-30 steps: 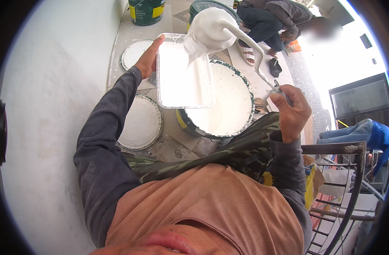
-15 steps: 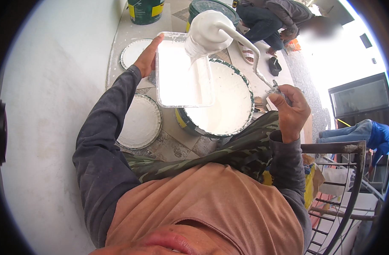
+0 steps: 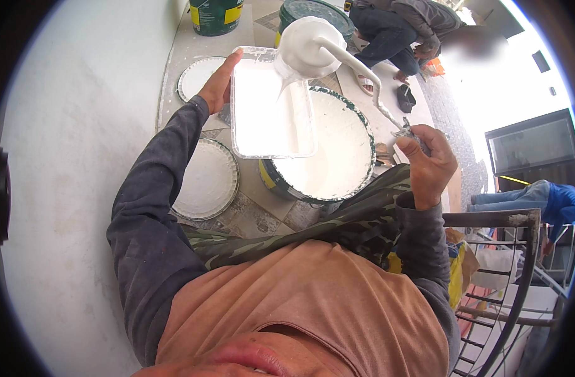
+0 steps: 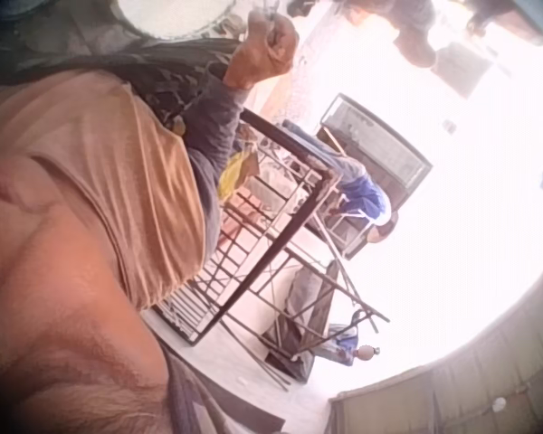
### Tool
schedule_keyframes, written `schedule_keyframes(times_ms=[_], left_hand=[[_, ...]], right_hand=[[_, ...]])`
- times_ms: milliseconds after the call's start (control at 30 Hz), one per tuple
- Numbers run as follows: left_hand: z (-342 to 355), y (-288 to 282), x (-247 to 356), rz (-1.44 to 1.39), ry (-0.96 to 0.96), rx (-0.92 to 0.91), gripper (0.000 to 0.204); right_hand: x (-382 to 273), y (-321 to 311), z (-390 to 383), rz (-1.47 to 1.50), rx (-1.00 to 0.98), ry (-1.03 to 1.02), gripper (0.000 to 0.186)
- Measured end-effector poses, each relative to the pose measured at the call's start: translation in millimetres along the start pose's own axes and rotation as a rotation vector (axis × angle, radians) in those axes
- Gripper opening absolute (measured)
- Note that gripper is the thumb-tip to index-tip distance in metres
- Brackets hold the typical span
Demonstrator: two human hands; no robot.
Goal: The person pours white paint from a bucket into a paint tray and then uses a paint roller to load the paint. The person repeatedly rolls the paint roller in the tray to ensure it is evenly coated with paint.
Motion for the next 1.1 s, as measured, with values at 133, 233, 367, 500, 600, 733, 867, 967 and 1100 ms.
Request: schedule_keyframes(times_ms=[133,233,367,500,600,733,867,967,1100], left_hand=[[2.5,0.0,-1.4,-0.009,-0.016,-0.013,0.098],[4.1,-0.6,-1.6,-0.006,-0.014,-0.005,0.1],[4.9,-1.1,-2.7,-0.004,-0.021,-0.007,0.101],[4.6,-1.1,-3.0,-0.002,-0.016,-0.008,0.102],[4.0,-0.7,-1.6,-0.009,-0.01,-0.008,0.101],[0.8,-1.0,-1.9,-0.033,-0.072,-0.058,0.093],[0.1,0.3,-1.9,-0.05,-0.092,-0.105,0.092],[0.9,-1.5,-4.0,-0.054,-0.091,-0.091,0.092],[1.9,-1.3,-5.5,-0.058,-0.096,-0.129,0.092]], right_hand=[[-0.8,1.7,0.8,-0.046,0.015,-0.043,0.029],[-3.2,4.0,0.8,-0.075,0.018,-0.082,0.028],[-8.2,6.2,0.7,-0.109,0.018,-0.125,0.027],[-11.5,7.7,2.3,-0.101,0.019,-0.14,0.026],[-13.0,9.2,4.0,-0.116,0.018,-0.132,0.025],[-10.6,12.5,7.7,-0.059,-0.02,-0.06,0.024],[-5.2,16.9,12.4,-0.018,-0.048,0.046,0.026],[-4.8,20.1,13.7,0.012,-0.061,0.053,0.025],[3.8,21.2,13.6,0.08,-0.062,0.143,0.022]])
Point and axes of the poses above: each hand's wrist, its own z-axis towards the middle knuckle, its own y-axis out of the palm, x = y × z, the point moved 7 cm from there along z, towards the middle knuckle, and after that the axes turned 6 degrees about -x, right-handed, at the moved point
